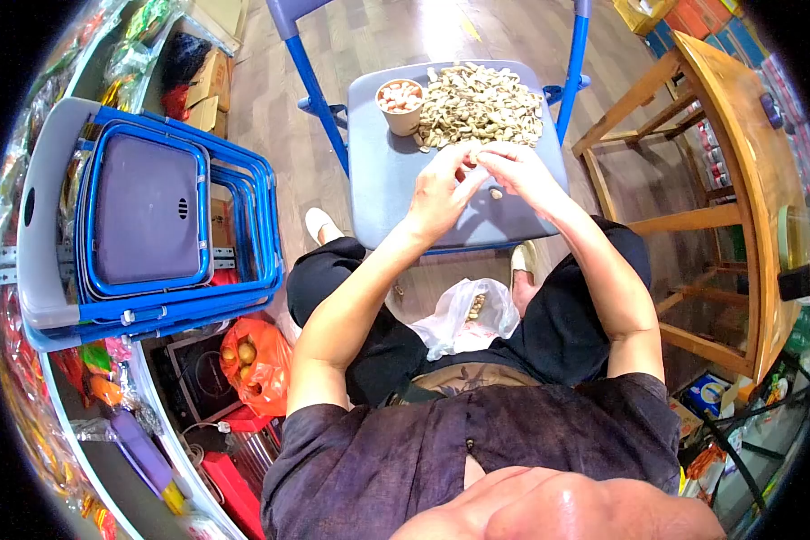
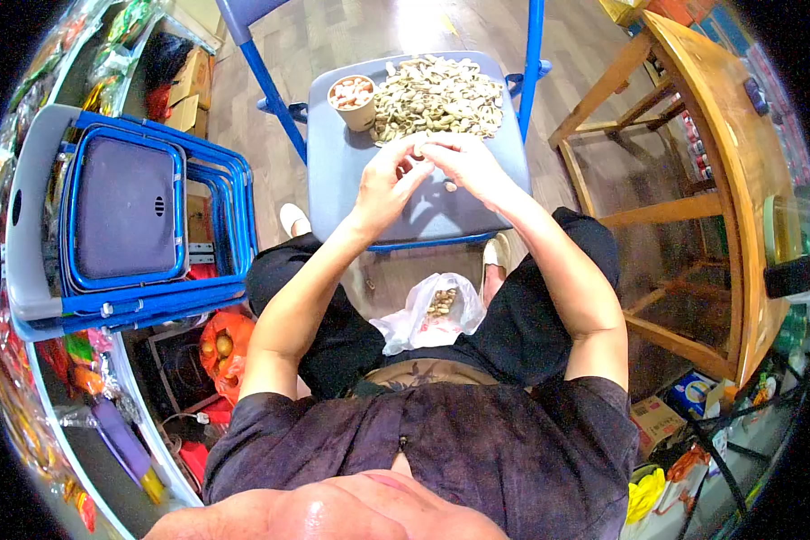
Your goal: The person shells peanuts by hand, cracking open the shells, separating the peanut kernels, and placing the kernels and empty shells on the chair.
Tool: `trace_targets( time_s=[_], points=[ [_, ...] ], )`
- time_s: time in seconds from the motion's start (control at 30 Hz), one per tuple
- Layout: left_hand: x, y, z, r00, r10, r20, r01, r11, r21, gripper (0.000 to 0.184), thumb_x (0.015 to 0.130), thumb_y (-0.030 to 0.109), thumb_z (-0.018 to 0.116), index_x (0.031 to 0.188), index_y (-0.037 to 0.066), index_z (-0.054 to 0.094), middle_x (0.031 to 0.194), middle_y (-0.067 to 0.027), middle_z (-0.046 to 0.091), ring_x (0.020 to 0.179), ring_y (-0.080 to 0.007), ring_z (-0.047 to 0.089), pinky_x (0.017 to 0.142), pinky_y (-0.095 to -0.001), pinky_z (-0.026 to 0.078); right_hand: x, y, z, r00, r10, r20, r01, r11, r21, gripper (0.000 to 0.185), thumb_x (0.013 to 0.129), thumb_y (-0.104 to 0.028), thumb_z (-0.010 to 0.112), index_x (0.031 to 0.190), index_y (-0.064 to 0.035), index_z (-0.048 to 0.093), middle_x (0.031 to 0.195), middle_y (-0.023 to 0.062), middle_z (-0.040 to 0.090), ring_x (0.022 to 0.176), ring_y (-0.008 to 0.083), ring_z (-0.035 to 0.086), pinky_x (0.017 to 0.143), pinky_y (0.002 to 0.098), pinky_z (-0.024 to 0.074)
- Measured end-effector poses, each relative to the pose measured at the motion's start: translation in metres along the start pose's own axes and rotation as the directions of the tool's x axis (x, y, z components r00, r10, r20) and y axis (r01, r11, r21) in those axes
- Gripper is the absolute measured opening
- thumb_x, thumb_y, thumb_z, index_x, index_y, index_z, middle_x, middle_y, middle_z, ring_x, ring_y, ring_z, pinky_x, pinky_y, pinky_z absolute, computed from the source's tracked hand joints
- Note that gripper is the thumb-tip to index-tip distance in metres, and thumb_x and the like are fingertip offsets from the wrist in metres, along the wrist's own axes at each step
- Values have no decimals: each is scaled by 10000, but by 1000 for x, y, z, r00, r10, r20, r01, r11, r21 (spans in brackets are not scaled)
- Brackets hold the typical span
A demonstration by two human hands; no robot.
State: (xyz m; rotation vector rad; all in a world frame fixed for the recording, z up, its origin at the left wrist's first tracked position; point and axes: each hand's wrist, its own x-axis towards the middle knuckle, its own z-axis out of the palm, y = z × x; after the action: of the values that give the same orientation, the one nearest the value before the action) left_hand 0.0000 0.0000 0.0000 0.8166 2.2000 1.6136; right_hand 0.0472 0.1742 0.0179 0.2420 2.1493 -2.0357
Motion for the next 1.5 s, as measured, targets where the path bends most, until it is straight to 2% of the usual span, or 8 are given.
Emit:
trace_targets(
  time_s=[0.2, 0.27, 0.7, 0.87, 1.2, 1.3, 1.37, 1.5],
  points=[
    [11, -20, 0, 955, 241, -170, -226, 968, 105, 285, 865, 114, 642, 1134, 21, 623, 1051, -188, 655, 900, -307, 657, 785, -360, 514, 17, 13, 5, 999, -26, 36, 27, 999, -22, 262, 929, -320, 557, 939, -83, 668, 699, -67, 468, 608, 31, 402, 497, 207, 329],
    [10, -26, 0, 966, 178, -185, -168, 983, 72, 288, 872, 49, 623, 1157, 15, 638, 950, -113, 682, 800, -141, 642, 703, -268, 510, 17, 14, 8, 994, -98, 56, 101, 994, -43, 285, 934, -351, 542, 900, -90, 653, 701, -68, 461, 617, 29, 399, 499, 206, 330],
    [6, -17, 4, 958, 262, -115, -257, 965, 57, 208, 896, 63, 588, 1088, 7, 642, 884, -116, 640, 804, -194, 607, 736, -290, 474, 16, 24, 1, 997, 52, 56, -58, 992, 111, 319, 931, -378, 549, 843, -83, 630, 678, -68, 457, 579, 39, 397, 484, 211, 333],
    [5, -17, 3, 970, 218, -106, -211, 975, 70, 254, 859, 61, 604, 1107, 57, 659, 864, -127, 646, 804, -280, 610, 750, -358, 481, 26, 39, 3, 987, -156, 38, 159, 982, -104, 329, 939, -329, 536, 1000, -48, 694, 695, -14, 557, 616, 84, 498, 521, 243, 400],
    [4, -21, 10, 967, 197, -163, -215, 971, -105, 282, 835, 15, 633, 1116, 31, 653, 859, -105, 651, 759, -206, 620, 716, -305, 496, 12, 5, 7, 960, -276, 38, 264, 856, -445, 289, 921, -267, 519, 963, -32, 681, 866, 165, 677, 700, 267, 651, 661, 361, 487],
    [6, -26, 7, 977, 141, -161, -164, 977, -137, 233, 836, 7, 645, 1069, 17, 656, 861, -72, 653, 758, -135, 610, 693, -266, 496, 21, 18, 3, 956, -294, 13, 273, 870, -411, 310, 925, -292, 526, 933, -27, 686, 762, 103, 659, 637, 211, 612, 626, 340, 476],
    [6, -34, 9, 993, 41, -112, -71, 956, -284, 173, 879, 38, 631, 1050, 25, 645, 905, -6, 649, 784, -62, 580, 685, -219, 485, 31, 39, -6, 984, -131, 117, 151, 972, -179, 355, 936, -357, 532, 936, -35, 681, 683, 0, 574, 580, 132, 519, 557, 284, 434],
    [6, -24, 5, 988, -115, -107, 57, 896, -440, 97, 863, 34, 653, 959, 25, 647, 861, -12, 647, 762, -67, 590, 676, -224, 486, 18, 16, -2, 990, -4, 141, 17, 996, -92, 384, 944, -431, 513, 922, -73, 649, 659, -70, 436, 548, 62, 368, 484, 229, 322]
  ],
)
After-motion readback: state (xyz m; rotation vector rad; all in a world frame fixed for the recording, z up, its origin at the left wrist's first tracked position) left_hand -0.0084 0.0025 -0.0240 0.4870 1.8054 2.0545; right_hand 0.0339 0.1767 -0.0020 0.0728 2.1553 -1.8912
